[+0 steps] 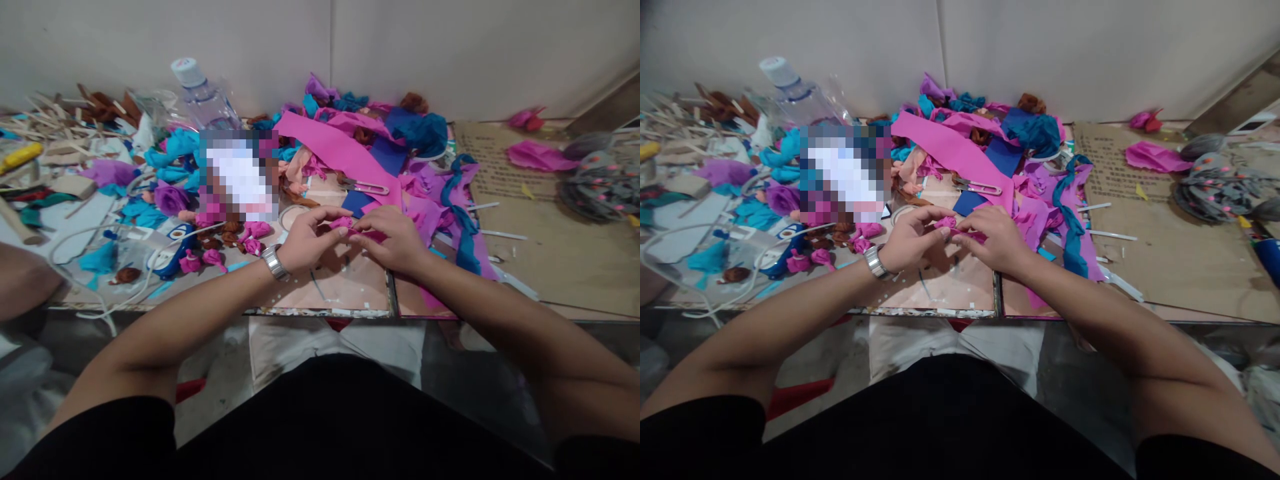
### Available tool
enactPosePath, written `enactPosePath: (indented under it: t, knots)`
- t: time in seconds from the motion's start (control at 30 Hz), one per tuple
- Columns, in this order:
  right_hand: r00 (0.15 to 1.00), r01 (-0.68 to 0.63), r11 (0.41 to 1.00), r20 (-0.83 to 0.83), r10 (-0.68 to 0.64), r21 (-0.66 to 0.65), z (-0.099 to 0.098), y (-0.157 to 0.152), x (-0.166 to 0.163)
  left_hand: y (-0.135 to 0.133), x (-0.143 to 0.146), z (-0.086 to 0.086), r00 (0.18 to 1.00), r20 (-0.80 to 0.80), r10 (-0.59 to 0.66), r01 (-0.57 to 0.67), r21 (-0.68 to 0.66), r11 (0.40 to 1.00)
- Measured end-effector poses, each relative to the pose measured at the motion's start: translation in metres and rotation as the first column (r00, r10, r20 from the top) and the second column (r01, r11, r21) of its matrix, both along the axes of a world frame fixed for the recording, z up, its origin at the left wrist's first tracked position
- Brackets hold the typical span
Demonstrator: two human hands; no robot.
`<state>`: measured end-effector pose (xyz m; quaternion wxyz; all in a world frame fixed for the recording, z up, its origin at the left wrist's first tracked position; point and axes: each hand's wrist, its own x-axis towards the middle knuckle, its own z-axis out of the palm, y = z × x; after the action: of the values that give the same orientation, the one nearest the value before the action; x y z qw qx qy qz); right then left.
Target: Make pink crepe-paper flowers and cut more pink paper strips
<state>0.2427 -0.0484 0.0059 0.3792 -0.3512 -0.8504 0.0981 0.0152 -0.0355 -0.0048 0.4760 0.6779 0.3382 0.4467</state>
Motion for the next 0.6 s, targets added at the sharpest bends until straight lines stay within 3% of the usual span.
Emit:
enactPosePath:
  t: [0.6]
  knots:
    - [1.000, 0.017, 1.000, 0.013, -0.017, 0.011, 0.0015, -0.0020, -0.0001, 0.0000, 0.0009, 0.0006, 0.996, 0.059, -0.066, 0.070, -0.065, 0.995]
